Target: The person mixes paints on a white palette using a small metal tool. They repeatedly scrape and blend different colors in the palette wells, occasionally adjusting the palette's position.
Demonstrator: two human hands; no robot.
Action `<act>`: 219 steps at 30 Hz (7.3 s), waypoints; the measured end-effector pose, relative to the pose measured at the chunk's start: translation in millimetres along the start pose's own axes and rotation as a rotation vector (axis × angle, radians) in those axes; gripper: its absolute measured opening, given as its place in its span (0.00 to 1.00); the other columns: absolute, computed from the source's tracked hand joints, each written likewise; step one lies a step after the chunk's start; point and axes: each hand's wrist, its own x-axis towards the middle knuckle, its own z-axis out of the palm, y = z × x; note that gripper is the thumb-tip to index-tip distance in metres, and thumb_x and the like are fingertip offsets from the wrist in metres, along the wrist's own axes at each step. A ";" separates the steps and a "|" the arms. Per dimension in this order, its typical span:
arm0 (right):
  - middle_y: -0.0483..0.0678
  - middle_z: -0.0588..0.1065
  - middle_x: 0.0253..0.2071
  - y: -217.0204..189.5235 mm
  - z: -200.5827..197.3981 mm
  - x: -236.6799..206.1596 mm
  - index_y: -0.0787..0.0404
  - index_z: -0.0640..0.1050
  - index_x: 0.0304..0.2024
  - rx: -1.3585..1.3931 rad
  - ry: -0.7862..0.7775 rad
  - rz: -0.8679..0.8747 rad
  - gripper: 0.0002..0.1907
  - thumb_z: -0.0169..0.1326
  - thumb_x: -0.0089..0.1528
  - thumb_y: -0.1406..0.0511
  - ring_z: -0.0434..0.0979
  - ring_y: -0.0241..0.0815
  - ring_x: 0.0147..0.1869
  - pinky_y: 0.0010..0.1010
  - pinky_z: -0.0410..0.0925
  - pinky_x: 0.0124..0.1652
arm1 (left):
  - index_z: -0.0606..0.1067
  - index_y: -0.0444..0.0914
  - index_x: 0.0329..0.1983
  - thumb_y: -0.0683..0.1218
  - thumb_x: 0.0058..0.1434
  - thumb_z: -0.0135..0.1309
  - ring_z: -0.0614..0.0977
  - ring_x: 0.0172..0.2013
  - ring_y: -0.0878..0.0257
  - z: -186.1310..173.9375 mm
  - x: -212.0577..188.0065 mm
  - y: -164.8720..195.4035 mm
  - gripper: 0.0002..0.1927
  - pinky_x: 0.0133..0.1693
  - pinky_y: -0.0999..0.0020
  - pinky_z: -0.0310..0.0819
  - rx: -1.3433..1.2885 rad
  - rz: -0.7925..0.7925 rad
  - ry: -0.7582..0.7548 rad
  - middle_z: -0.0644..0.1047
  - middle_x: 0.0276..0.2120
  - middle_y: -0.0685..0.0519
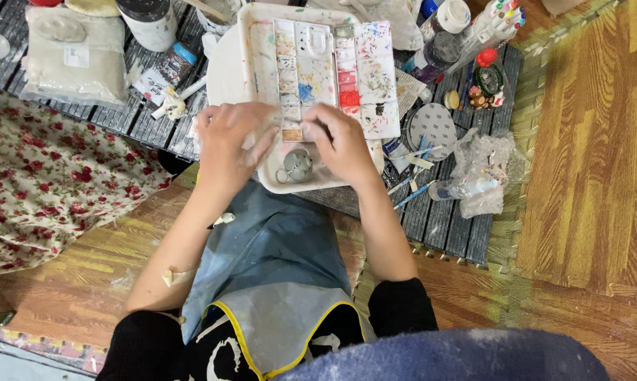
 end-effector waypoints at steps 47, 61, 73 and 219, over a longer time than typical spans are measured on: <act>0.49 0.74 0.55 54.1 15.7 -153.7 0.67 0.74 0.49 0.206 0.370 0.316 0.09 0.44 0.73 0.68 0.75 0.32 0.45 0.21 0.68 0.35 | 0.79 0.46 0.33 0.38 0.55 0.59 0.78 0.43 0.61 -37.7 -79.4 -6.6 0.07 0.58 0.58 0.59 0.105 -0.061 -0.168 0.77 0.32 0.59; 0.46 0.73 0.47 71.0 -2.4 -197.4 0.65 0.70 0.52 0.450 0.582 0.351 0.07 0.47 0.72 0.69 0.67 0.27 0.35 0.18 0.59 0.30 | 0.79 0.44 0.43 0.38 0.63 0.58 0.77 0.45 0.60 -59.4 -100.1 -2.1 0.09 0.59 0.57 0.58 0.236 -0.083 -0.038 0.79 0.40 0.57; 0.47 0.75 0.42 60.4 0.0 -196.9 0.65 0.70 0.51 0.439 0.484 0.438 0.06 0.48 0.73 0.68 0.67 0.28 0.34 0.19 0.64 0.34 | 0.77 0.46 0.48 0.42 0.71 0.63 0.75 0.45 0.64 -75.0 -114.4 -21.5 0.07 0.63 0.63 0.54 0.440 -0.069 0.022 0.80 0.46 0.61; 0.48 0.77 0.39 13.1 -27.0 -74.8 0.56 0.81 0.35 -0.635 -0.008 0.405 0.05 0.58 0.61 0.62 0.80 0.53 0.40 0.43 0.72 0.37 | 0.77 0.33 0.55 0.43 0.58 0.54 0.81 0.37 0.61 133.6 -67.2 56.9 0.21 0.36 0.67 0.78 0.205 0.269 -0.258 0.75 0.52 0.50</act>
